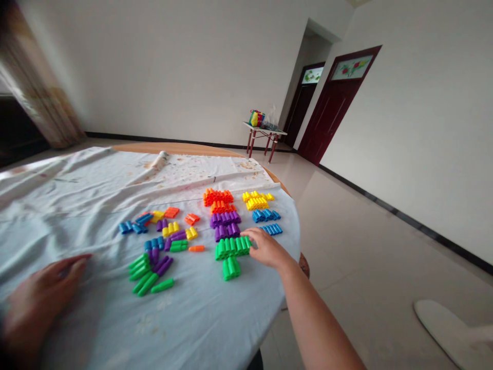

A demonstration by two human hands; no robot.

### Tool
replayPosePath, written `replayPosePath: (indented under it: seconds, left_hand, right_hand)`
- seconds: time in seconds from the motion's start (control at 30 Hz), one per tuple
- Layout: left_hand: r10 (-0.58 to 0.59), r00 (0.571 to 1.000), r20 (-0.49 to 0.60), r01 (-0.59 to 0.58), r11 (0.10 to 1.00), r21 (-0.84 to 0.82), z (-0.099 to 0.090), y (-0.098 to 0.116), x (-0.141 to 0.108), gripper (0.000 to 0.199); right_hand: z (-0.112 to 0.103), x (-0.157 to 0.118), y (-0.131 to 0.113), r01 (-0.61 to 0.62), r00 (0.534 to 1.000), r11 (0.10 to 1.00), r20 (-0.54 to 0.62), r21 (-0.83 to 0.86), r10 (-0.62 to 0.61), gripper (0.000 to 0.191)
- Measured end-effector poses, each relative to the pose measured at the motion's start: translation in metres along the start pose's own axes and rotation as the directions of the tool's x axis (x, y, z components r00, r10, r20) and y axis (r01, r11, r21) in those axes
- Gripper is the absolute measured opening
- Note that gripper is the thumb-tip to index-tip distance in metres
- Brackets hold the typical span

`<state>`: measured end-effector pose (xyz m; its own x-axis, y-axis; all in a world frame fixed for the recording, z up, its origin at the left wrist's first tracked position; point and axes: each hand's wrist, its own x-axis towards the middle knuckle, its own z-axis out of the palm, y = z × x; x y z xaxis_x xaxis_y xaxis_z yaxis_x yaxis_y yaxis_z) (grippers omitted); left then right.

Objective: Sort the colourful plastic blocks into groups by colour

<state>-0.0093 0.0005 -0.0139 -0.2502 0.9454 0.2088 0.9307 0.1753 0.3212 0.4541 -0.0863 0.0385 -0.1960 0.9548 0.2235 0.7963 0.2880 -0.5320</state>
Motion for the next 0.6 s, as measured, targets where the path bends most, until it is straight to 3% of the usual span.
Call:
replayPosePath:
  seconds: [0.13, 0.23, 0.43, 0.6]
  left_hand:
    - [-0.024, 0.997, 0.069, 0.030, 0.996, -0.090, -0.014, 0.015, -0.007, 0.042]
    - [-0.021, 0.996, 0.082, 0.029, 0.994, -0.103, -0.018, 0.018, -0.010, 0.043]
    - [-0.012, 0.997, 0.080, 0.022, 0.991, -0.130, -0.020, 0.018, -0.014, 0.045]
    - [-0.010, 0.997, 0.077, 0.022, 0.989, -0.149, -0.021, 0.018, -0.015, 0.045]
  right_hand:
    - [-0.002, 0.005, -0.019, 0.005, 0.986, 1.000, -0.169, -0.010, -0.007, 0.050]
    - [0.008, 0.015, -0.054, 0.058, 0.971, 0.997, -0.233, 0.048, -0.046, 0.041]
    - [0.069, 0.034, -0.126, 0.274, 0.960, 0.941, 0.007, 0.196, -0.281, 0.032]
    - [0.112, 0.048, -0.147, 0.337, 0.924, 0.925, 0.126, 0.174, -0.360, 0.025]
